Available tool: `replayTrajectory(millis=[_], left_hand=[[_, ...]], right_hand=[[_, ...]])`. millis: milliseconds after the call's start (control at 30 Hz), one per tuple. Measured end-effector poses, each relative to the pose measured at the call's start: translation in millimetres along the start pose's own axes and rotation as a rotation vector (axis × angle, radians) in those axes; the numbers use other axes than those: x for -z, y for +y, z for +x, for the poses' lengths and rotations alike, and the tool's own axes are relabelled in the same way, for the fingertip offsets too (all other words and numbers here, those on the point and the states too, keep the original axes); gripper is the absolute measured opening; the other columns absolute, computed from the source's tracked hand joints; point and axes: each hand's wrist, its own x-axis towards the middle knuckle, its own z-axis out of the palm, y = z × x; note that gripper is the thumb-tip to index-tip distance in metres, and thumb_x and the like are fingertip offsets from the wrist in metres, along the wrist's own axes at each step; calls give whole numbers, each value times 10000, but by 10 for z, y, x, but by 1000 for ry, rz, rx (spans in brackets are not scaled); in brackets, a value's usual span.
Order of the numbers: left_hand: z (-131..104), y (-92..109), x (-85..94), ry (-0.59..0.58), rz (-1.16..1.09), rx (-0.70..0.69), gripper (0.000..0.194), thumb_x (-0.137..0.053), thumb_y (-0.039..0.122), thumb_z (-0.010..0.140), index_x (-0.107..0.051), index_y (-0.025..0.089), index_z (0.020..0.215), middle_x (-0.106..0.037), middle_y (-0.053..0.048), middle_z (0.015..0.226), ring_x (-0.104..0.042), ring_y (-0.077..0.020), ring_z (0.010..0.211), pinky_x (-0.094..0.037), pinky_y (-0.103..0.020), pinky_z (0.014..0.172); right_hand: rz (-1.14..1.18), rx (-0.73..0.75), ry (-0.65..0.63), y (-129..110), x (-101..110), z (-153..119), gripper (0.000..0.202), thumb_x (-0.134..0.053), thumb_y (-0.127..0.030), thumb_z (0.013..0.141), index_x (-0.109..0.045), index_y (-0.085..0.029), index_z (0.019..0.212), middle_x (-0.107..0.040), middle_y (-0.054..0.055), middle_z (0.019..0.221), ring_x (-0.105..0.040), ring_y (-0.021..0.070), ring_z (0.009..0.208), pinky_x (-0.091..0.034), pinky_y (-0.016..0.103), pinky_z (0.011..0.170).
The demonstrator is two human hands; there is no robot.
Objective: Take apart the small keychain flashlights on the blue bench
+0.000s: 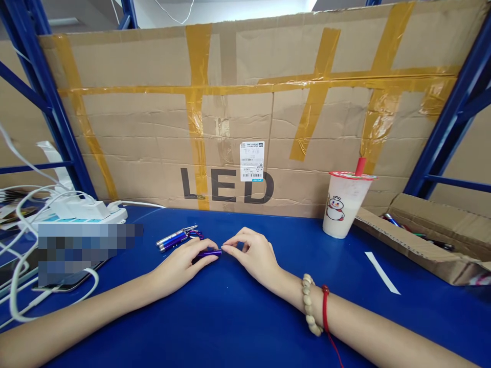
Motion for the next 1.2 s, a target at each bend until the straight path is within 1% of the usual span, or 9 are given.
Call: replayTrajectory(millis=[100, 200, 400, 633, 800, 900, 1000, 1100, 1200], left_hand=[[4, -3, 4, 9, 45, 16, 205, -438, 342, 907, -586, 238, 1005, -617, 1, 1001, -516, -187, 939, -408, -328, 829], [3, 1, 8, 30, 70, 33, 195, -461, 323, 899, -608, 239, 995, -613, -4, 966, -509, -184, 929, -407, -326, 821], [5, -30, -11, 90, 115, -25, 225, -440, 263, 909, -628, 239, 1030, -548, -34, 926, -512, -168, 893, -419, -325, 829], [1, -61, -34, 124, 163, -33, 298, -394, 218, 919, -599, 237, 1133, -528, -53, 947, -519, -171, 882, -441, -332, 818], [1, -62, -39, 138, 171, -1, 300, -410, 228, 909, -606, 225, 1136, -542, -55, 943, -533, -171, 874, -455, -343, 825], [4, -65, -44, 128, 159, -1, 312, -393, 239, 918, -604, 222, 1148, -544, -58, 956, -538, -170, 883, -455, -341, 841], [4, -81, -56, 125, 160, -10, 325, -367, 241, 929, -603, 224, 1150, -543, -58, 952, -537, -170, 884, -454, -337, 840], [2, -101, -69, 132, 149, -25, 323, -359, 252, 934, -599, 233, 1149, -539, -57, 955, -530, -165, 881, -446, -340, 850], [2, -107, -68, 118, 119, -33, 310, -374, 274, 932, -589, 234, 1153, -536, -55, 968, -517, -169, 905, -431, -347, 870]], right_hand=[[-90, -12, -56, 10, -7, -12, 162, -596, -384, 798, -714, -273, 805, -597, 3, 847, -509, 86, 606, -380, 237, 563], [-134, -5, -68, 16, -7, -18, 165, -574, -373, 816, -712, -286, 842, -594, 0, 887, -517, 84, 620, -389, 234, 574], [-193, 1, -97, -14, 4, -26, 176, -529, -353, 847, -695, -320, 895, -597, -28, 946, -524, 74, 636, -387, 229, 578], [-206, 0, -89, -17, -10, -23, 202, -502, -287, 853, -671, -309, 961, -604, -26, 955, -542, 76, 658, -405, 224, 591], [-228, -38, -61, -32, -10, -30, 234, -496, -223, 830, -654, -304, 982, -569, -18, 1008, -522, 65, 618, -403, 224, 557], [-257, -49, 13, -28, -12, -22, 247, -517, -201, 805, -649, -296, 991, -540, 2, 1039, -543, 110, 809, -443, 259, 692], [-285, -85, 56, 3, -18, -2, 256, -527, -175, 795, -658, -278, 989, -535, 30, 1054, -494, 168, 1011, -409, 337, 868], [-273, -137, 28, 53, -26, 15, 274, -521, -159, 799, -658, -264, 1011, -546, 46, 1083, -481, 194, 1051, -378, 395, 918], [-203, -128, -9, 114, -39, 20, 327, -483, -102, 792, -644, -237, 1044, -545, 50, 1109, -497, 185, 1050, -394, 382, 919]])
